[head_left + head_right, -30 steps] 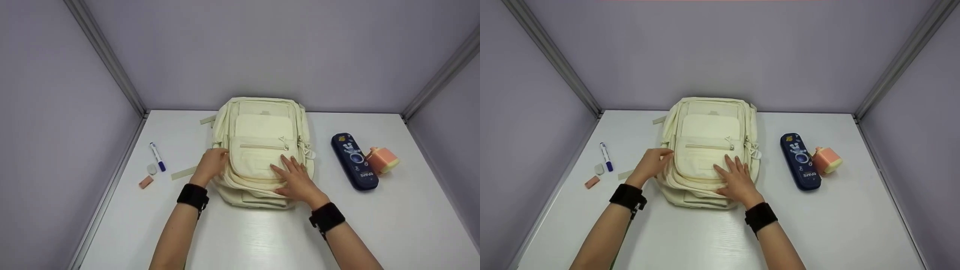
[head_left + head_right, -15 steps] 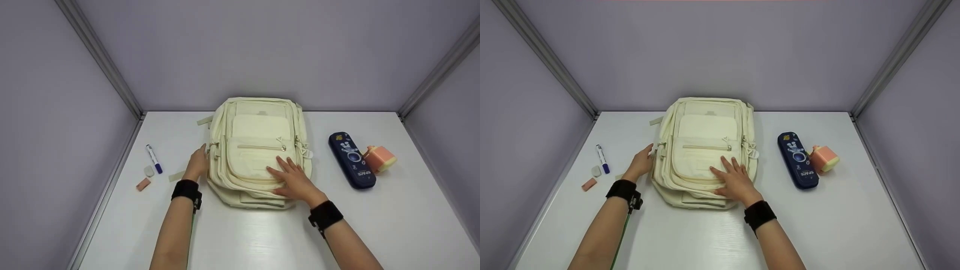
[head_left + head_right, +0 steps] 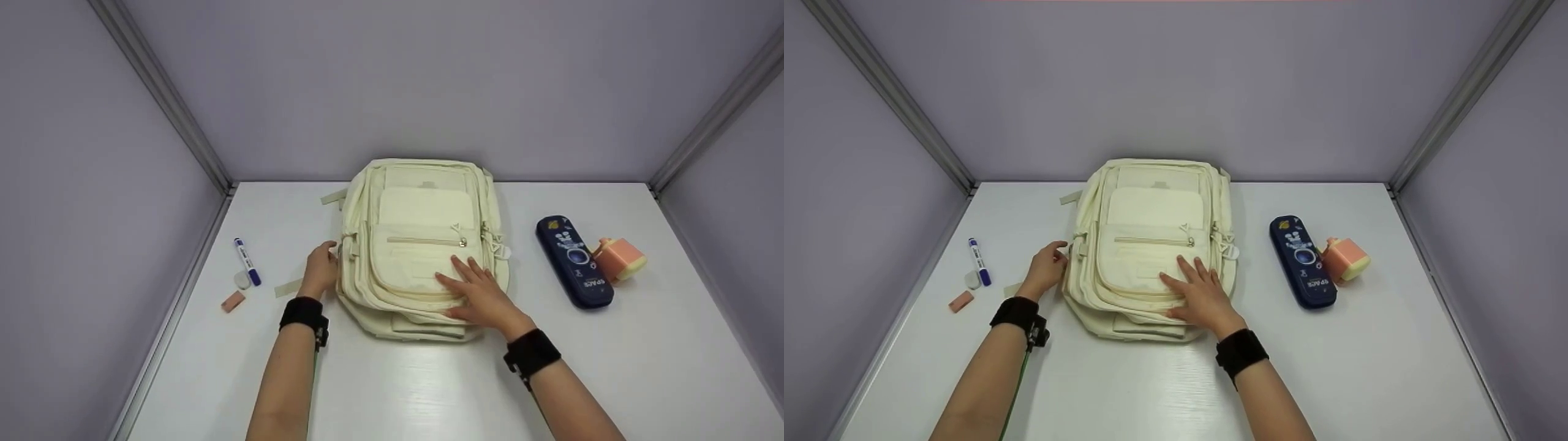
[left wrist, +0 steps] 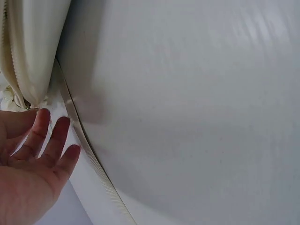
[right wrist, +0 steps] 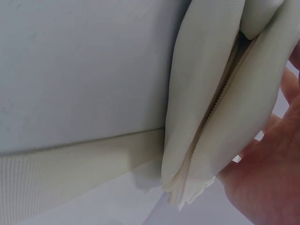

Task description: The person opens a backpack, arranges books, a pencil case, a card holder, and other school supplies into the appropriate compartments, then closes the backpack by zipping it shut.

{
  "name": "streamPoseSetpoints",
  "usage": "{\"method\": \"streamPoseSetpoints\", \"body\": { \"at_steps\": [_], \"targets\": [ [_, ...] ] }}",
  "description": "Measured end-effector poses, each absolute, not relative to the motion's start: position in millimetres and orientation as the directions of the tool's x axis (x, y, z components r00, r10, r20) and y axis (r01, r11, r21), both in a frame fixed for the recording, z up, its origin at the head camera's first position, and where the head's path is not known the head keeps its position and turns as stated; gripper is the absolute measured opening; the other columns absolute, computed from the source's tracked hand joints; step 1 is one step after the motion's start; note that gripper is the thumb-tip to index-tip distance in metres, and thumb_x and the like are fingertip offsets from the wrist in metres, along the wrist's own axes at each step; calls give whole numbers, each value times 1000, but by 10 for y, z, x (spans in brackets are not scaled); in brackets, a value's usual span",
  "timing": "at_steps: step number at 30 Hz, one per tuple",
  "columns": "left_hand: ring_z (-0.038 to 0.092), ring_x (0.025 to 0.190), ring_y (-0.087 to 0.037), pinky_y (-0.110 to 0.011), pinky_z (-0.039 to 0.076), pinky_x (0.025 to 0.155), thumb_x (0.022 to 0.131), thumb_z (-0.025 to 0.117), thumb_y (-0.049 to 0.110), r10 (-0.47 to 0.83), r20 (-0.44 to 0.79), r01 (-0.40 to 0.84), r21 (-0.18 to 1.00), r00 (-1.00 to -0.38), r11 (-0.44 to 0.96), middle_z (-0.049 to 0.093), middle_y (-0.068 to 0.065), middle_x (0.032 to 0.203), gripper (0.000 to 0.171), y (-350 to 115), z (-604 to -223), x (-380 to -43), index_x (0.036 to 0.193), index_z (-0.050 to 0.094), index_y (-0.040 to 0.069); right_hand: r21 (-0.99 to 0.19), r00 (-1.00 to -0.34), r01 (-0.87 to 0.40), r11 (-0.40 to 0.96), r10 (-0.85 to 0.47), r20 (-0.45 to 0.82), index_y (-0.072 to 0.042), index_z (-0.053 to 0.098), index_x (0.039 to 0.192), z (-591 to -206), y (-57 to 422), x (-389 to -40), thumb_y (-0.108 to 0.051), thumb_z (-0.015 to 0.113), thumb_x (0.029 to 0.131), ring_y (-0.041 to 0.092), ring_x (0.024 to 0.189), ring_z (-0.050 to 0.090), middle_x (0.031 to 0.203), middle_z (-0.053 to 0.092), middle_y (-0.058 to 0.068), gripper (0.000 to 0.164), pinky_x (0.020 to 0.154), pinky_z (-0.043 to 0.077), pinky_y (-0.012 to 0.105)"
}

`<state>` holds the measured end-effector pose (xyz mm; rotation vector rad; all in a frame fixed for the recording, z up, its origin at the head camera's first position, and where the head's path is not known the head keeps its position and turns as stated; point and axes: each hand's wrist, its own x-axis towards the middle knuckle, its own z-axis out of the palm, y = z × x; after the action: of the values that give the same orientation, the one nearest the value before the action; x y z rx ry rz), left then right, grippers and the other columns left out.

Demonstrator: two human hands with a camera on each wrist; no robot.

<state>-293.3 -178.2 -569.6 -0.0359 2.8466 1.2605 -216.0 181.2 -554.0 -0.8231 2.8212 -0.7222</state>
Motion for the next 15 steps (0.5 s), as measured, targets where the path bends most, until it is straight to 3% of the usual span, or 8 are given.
{"method": "streamPoseSetpoints", "body": {
  "at_steps": [7, 15],
  "targets": [
    [57, 112, -36, -45, 44, 96, 94, 55, 0, -19, -83, -77, 790, -996, 608, 58, -25, 122, 52, -1759, -5700, -2930, 144, 43, -2, -482, -848, -474, 737, -530, 25, -24, 42, 150, -5541, 1810, -2154, -44, 72, 86, 42, 146, 5, 162, 11, 13, 73, 111, 8, 65],
    [54, 83, -28, -42, 45, 79, 97, 43, -3, -61, -46, -75, 750, -997, 657, 60, -19, 97, 35, -1730, -5696, -2935, 130, 55, -6, -495, -850, -463, 735, -526, 15, -24, 41, 151, -5537, 1812, -2145, -42, 73, 86, 41, 147, 4, 162, 10, 13, 74, 111, 8, 64]
  ]
}}
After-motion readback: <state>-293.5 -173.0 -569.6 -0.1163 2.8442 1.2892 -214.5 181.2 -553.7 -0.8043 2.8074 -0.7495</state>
